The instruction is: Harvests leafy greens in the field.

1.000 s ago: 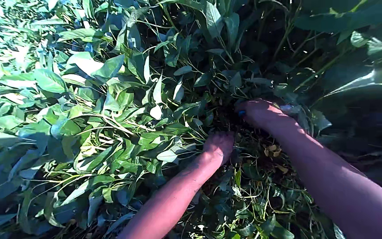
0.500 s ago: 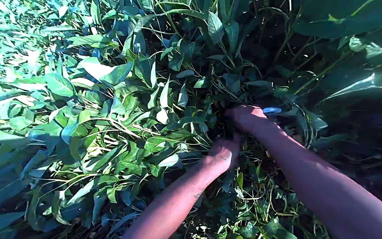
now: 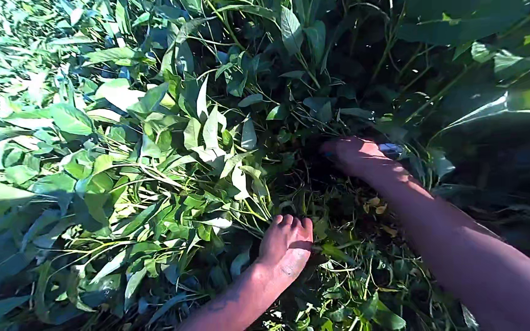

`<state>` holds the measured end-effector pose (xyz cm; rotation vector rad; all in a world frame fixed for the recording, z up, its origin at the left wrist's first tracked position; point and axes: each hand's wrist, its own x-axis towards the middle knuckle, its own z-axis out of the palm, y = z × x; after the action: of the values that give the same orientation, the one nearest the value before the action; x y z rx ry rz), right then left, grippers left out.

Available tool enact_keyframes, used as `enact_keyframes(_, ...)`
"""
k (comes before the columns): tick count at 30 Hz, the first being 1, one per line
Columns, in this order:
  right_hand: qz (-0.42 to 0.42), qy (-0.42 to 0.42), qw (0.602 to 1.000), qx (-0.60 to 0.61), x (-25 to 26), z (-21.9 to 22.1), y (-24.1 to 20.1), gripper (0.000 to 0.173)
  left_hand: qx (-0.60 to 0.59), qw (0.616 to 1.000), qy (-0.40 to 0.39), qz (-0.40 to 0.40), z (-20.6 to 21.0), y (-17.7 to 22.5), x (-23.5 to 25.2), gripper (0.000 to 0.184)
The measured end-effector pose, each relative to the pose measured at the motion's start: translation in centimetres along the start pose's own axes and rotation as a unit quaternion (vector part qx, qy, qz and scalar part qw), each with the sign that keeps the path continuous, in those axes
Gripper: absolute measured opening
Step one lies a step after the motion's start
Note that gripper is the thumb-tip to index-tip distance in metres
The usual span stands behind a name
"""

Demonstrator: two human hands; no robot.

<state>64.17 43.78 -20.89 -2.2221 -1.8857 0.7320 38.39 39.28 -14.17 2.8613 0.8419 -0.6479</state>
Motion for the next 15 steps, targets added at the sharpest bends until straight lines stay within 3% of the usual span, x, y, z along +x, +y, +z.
enact_keyframes(3, -0.009, 0.029, 0.999, -0.019, 0.7, 1.2, 0.1, 0.034, -0.022, 1.0, 0.014, -0.005, -0.5, -0.7, 2.3, 0.023)
enact_keyframes(5, -0.001, 0.003, 1.0, -0.009, 0.5, 0.6, -0.8, 0.032, -0.047, 0.998, -0.035, -0.019, -1.2, -0.6, 4.5, 0.025)
enact_keyframes(7, 0.021, -0.017, 1.0, -0.01, 0.4, -0.1, -1.7, 0.033, -0.084, 0.985, -0.138, -0.054, -1.7, -0.3, 6.8, 0.037)
enact_keyframes(10, 0.038, -0.021, 0.999, -0.009, 0.5, -0.3, -2.0, 0.035, -0.085, 0.971, -0.208, -0.084, -0.7, 0.1, 10.0, 0.057)
enact_keyframes(13, 0.037, -0.025, 0.999, -0.01, 0.4, -0.1, -2.0, 0.036, -0.1, 0.968, -0.204, -0.103, 0.2, -0.4, 11.0, 0.057)
enact_keyframes(15, 0.029, -0.028, 0.999, -0.012, 0.4, 0.2, -2.0, 0.036, -0.144, 0.973, -0.161, -0.084, 0.4, -1.5, 10.6, 0.051)
